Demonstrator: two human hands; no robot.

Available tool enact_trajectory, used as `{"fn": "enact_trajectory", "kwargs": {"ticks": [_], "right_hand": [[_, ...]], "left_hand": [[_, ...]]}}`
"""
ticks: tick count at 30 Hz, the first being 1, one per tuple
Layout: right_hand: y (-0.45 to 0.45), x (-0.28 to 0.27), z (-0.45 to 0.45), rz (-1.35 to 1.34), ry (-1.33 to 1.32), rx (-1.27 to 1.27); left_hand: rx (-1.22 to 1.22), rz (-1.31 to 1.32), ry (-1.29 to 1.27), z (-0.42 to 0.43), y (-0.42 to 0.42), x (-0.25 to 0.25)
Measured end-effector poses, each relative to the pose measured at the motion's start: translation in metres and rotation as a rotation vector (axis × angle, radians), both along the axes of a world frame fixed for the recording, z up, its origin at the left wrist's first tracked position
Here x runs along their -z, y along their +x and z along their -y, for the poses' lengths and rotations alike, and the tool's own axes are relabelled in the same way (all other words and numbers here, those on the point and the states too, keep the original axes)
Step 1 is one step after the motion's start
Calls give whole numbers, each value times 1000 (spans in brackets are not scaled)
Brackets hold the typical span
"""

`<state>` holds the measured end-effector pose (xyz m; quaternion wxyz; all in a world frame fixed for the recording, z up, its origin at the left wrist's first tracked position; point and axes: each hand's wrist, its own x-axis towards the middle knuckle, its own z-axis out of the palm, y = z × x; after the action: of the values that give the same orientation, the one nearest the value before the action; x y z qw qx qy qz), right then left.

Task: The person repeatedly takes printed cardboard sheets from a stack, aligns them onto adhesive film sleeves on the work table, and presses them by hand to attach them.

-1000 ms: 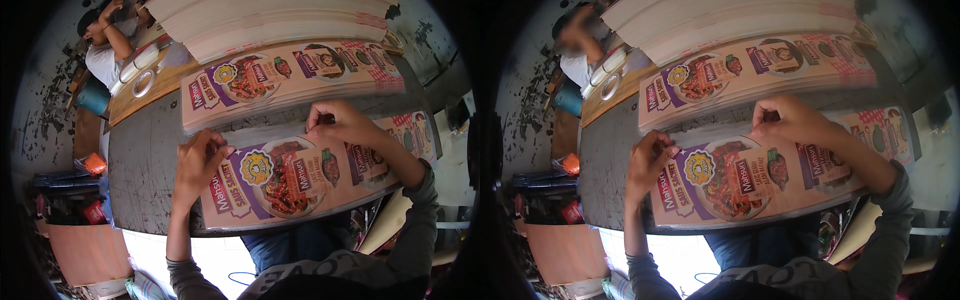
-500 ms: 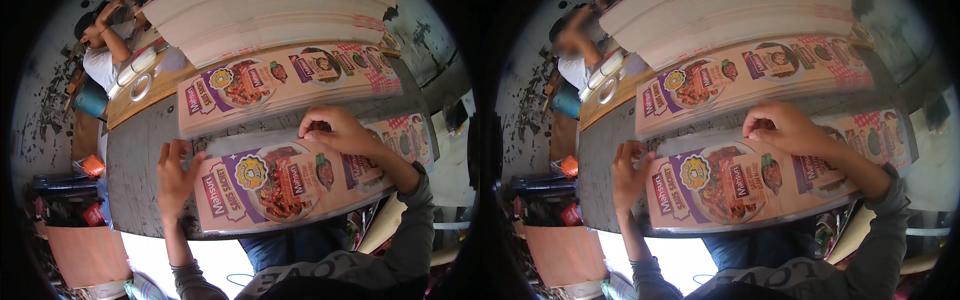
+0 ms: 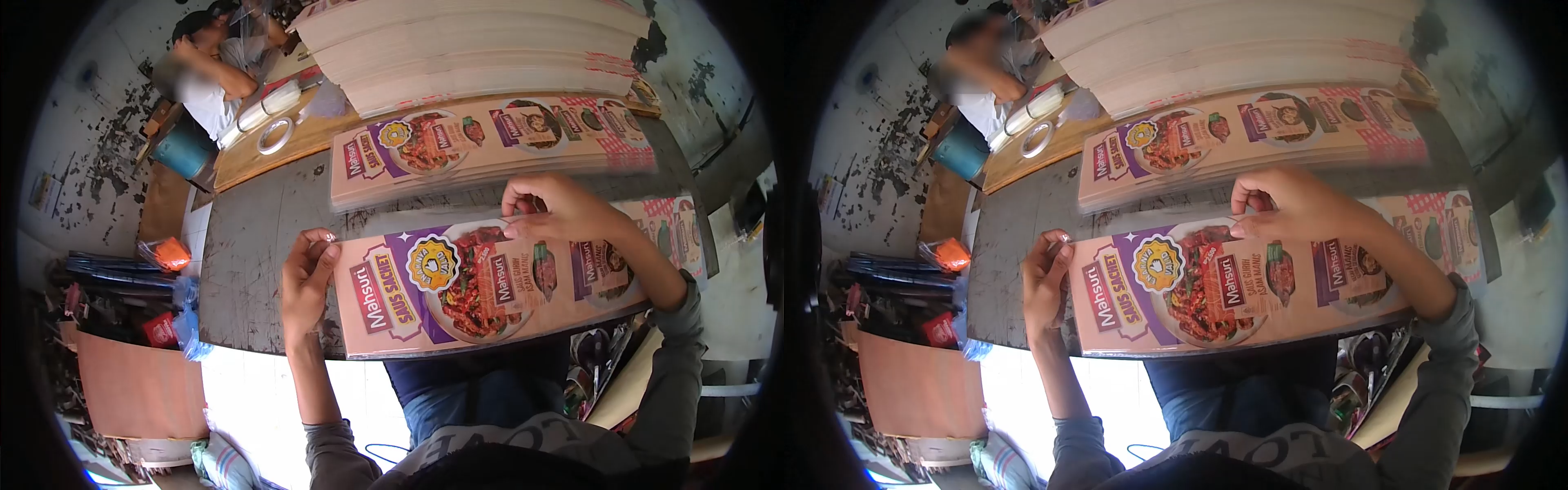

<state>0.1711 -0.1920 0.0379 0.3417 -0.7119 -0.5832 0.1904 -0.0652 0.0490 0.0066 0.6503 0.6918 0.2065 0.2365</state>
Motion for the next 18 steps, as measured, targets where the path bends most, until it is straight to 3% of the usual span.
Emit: {"fn": "enact_trajectory", "kwargs": {"ticks": [4, 5, 6, 8, 10, 11, 12, 14, 16, 18], "right_hand": [[-1, -9, 4, -162, -207, 21], [-2, -12, 6, -267, -239, 40], [1, -13, 6, -272, -241, 50], [11, -15, 6, -176, -262, -29], [17, -22, 8, -212, -196, -12], [19, -32, 8, -212, -151, 52], [22, -40, 8, -212, -106, 115], [36, -52, 7, -222, -2, 208], [52, -64, 8, -229, 104, 299], [66, -78, 11, -60, 301, 363]], "left_hand": [[101, 111, -296, 10, 1, 17], [164, 156, -522, 17, 4, 18], [226, 196, -749, 20, 6, 18], [252, 194, -799, 11, 4, 26], [484, 159, -766, 9, 9, 14], [213, -26, -490, 23, 7, 11], [200, -19, -372, 27, 10, 8], [393, -22, -218, 24, 9, 26], [636, 30, -221, 27, 19, 21], [693, -88, 197, 47, 23, 5]]}}
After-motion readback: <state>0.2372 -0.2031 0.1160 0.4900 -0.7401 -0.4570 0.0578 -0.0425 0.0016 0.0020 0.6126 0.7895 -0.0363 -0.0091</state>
